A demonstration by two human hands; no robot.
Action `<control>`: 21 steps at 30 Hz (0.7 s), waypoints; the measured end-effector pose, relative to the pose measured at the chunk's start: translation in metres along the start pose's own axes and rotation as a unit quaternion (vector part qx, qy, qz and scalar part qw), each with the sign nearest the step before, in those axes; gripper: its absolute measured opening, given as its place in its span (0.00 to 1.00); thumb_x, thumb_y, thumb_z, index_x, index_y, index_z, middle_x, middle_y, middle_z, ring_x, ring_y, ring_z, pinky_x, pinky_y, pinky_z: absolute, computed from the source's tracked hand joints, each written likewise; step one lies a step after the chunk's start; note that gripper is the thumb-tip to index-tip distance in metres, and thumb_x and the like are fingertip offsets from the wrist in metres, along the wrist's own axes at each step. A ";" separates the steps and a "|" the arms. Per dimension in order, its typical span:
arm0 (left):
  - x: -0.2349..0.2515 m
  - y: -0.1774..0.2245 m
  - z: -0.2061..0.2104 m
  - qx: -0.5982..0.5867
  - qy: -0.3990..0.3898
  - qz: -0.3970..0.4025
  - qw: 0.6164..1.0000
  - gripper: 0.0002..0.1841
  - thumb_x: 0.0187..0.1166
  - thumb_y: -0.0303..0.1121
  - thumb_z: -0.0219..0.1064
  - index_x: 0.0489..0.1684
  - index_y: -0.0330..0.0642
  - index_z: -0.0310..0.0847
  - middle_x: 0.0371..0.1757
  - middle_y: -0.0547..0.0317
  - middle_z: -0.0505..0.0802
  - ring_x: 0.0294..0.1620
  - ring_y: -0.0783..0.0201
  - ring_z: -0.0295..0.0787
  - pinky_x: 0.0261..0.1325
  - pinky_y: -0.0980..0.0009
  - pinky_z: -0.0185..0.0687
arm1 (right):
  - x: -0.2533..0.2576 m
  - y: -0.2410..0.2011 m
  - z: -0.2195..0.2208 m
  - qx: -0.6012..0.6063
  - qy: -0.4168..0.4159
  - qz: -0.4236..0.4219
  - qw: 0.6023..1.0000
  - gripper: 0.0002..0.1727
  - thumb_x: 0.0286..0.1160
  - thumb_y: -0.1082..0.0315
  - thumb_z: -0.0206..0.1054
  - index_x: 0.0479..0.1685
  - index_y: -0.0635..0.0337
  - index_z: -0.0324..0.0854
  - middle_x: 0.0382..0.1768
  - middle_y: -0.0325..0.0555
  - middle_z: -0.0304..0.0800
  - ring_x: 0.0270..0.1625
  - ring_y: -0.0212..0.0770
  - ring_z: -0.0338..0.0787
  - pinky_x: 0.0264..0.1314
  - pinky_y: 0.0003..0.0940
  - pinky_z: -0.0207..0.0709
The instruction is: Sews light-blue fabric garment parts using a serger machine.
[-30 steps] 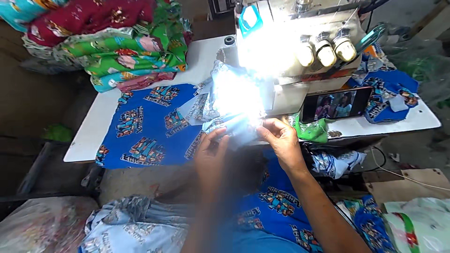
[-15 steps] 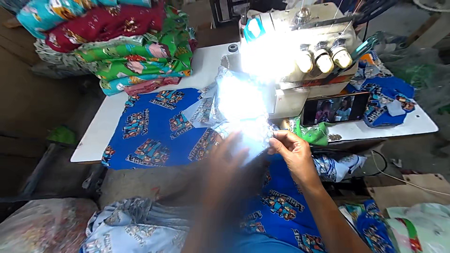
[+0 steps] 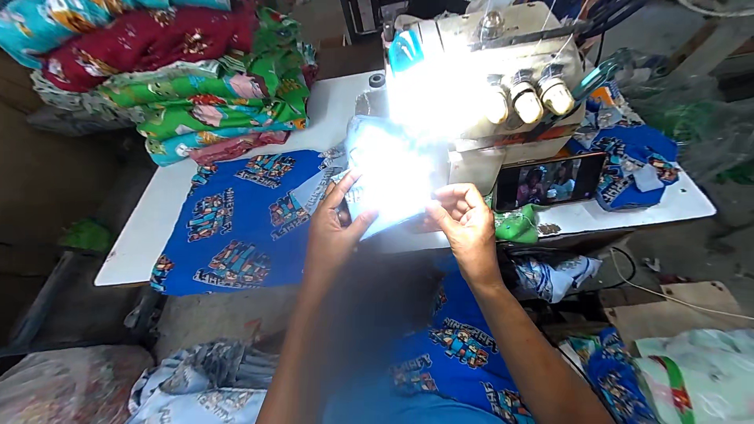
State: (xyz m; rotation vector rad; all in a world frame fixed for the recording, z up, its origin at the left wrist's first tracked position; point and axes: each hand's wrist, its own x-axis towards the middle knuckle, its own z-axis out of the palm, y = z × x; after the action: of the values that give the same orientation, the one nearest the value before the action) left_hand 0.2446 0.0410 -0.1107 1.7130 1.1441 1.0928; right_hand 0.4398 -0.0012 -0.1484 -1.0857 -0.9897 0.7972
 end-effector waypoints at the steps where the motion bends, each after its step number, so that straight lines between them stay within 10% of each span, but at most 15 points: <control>1: 0.001 0.000 -0.001 0.005 0.000 -0.002 1.000 0.36 0.75 0.22 0.73 0.85 0.60 0.71 0.74 0.60 0.81 0.27 0.76 0.82 0.19 0.84 0.74 | 0.000 0.000 0.001 -0.001 -0.001 0.000 1.000 0.14 0.76 0.74 0.72 0.58 0.58 0.80 0.40 0.43 0.89 0.35 0.33 0.93 0.38 0.28 0.91; 21: 0.002 0.011 -0.006 0.007 -0.010 -0.032 0.999 0.38 0.76 0.22 0.72 0.87 0.62 0.68 0.66 0.65 0.90 0.22 0.83 0.80 0.17 0.88 0.71 | -0.008 0.001 0.002 -0.031 -0.005 -0.058 0.998 0.14 0.77 0.74 0.70 0.59 0.60 0.80 0.43 0.44 0.90 0.41 0.34 0.93 0.44 0.29 0.91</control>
State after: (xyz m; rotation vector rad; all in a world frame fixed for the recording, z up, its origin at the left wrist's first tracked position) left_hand 0.2420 0.0404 -0.0983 1.6823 1.1897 1.0292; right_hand 0.4348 -0.0074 -0.1515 -1.0680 -1.0817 0.6820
